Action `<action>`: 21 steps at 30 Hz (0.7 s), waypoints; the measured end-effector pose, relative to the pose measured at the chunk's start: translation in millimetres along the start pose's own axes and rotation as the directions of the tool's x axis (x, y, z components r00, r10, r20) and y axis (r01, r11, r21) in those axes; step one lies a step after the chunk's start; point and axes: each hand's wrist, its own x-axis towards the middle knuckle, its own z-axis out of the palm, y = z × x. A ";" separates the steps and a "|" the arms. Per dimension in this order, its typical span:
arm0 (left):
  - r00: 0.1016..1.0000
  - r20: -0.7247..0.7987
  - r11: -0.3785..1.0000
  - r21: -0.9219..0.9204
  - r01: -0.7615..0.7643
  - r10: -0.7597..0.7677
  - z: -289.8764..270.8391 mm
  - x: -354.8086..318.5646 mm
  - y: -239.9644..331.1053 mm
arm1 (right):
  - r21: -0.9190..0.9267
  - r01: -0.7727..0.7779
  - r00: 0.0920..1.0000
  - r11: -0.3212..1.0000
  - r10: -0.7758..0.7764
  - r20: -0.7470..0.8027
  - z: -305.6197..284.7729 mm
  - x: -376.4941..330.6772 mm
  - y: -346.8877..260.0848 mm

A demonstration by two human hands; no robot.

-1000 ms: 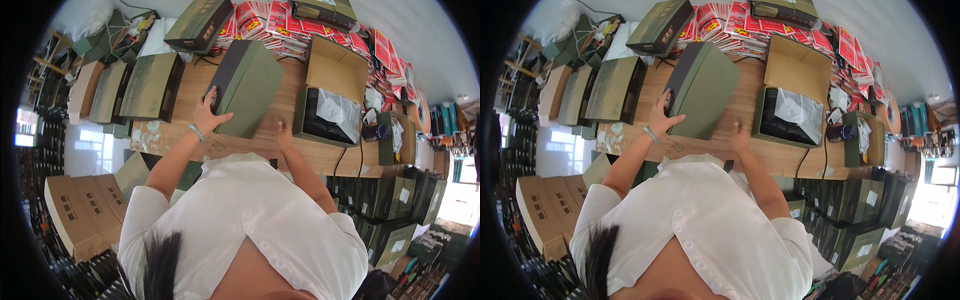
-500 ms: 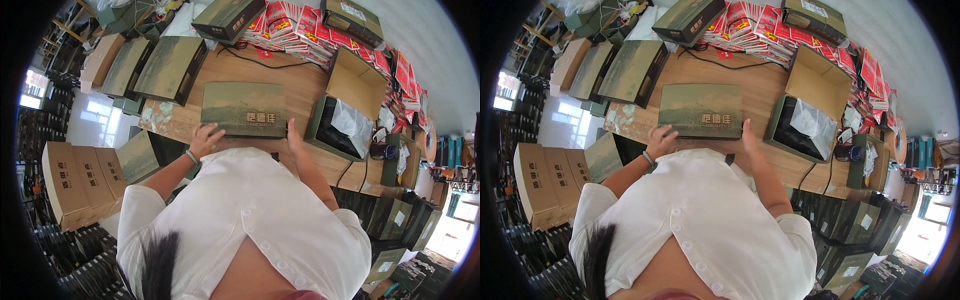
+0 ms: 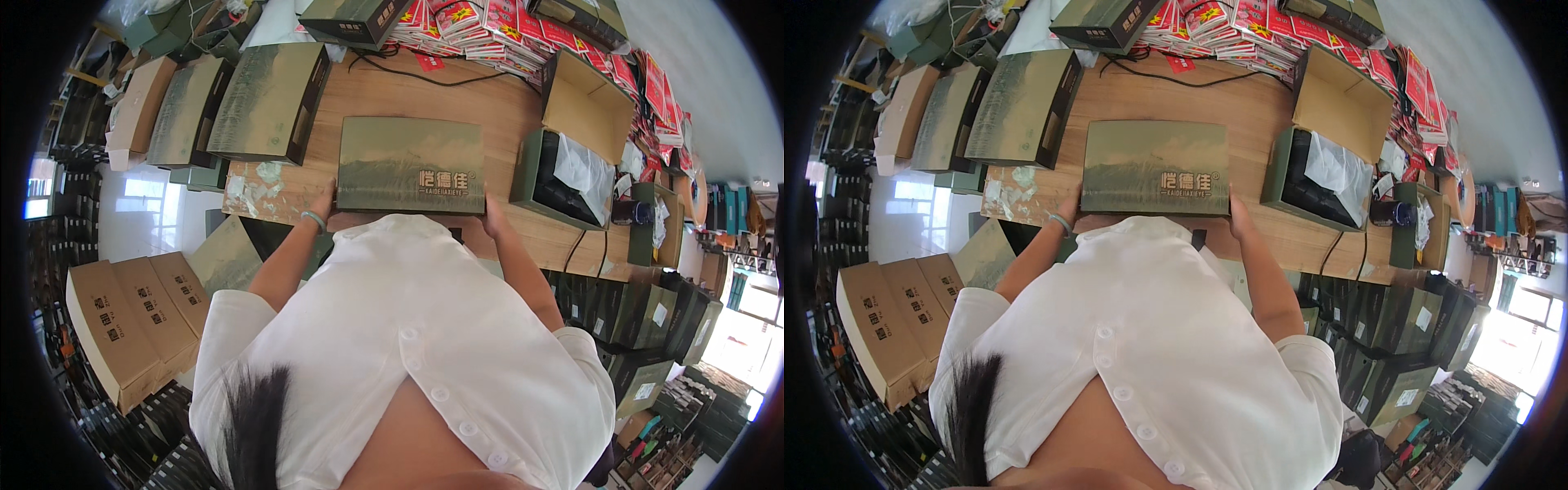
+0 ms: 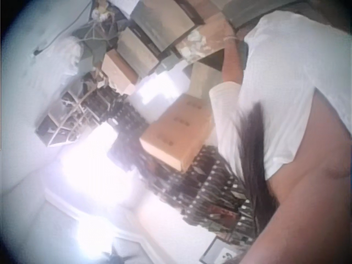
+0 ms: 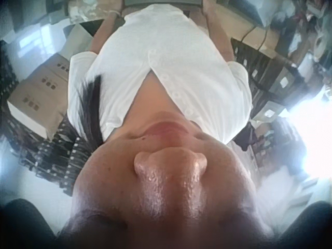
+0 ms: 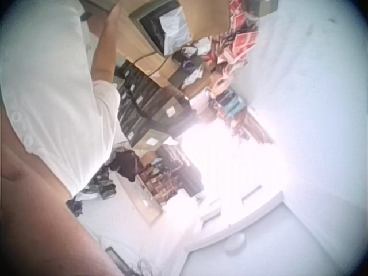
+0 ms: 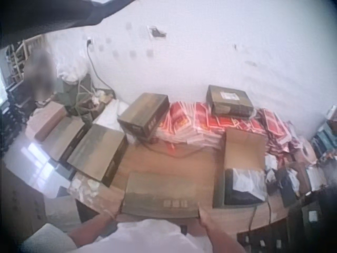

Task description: The person ties a bundle of white ribbons, then places a white plastic bag and a black item into a green cardboard box. The box is closed, and a barcode label is heated with a hair dryer before being pressed onto the box.

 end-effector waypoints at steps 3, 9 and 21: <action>0.997 0.060 0.998 -0.039 0.050 -0.048 -1.1 -14.3 23.3 | 0.058 0.017 1.000 0.998 -0.018 0.016 -4.1 -1.7 5.8; 0.923 0.090 0.914 0.134 -0.384 0.374 -18.3 -0.3 35.4 | 0.186 -0.038 0.999 0.982 0.033 0.034 12.6 -20.9 -13.6; 0.931 -0.134 0.864 0.435 -0.252 0.339 42.4 -81.6 82.0 | 0.778 -0.391 0.837 0.491 -0.162 0.523 41.6 -116.8 -128.2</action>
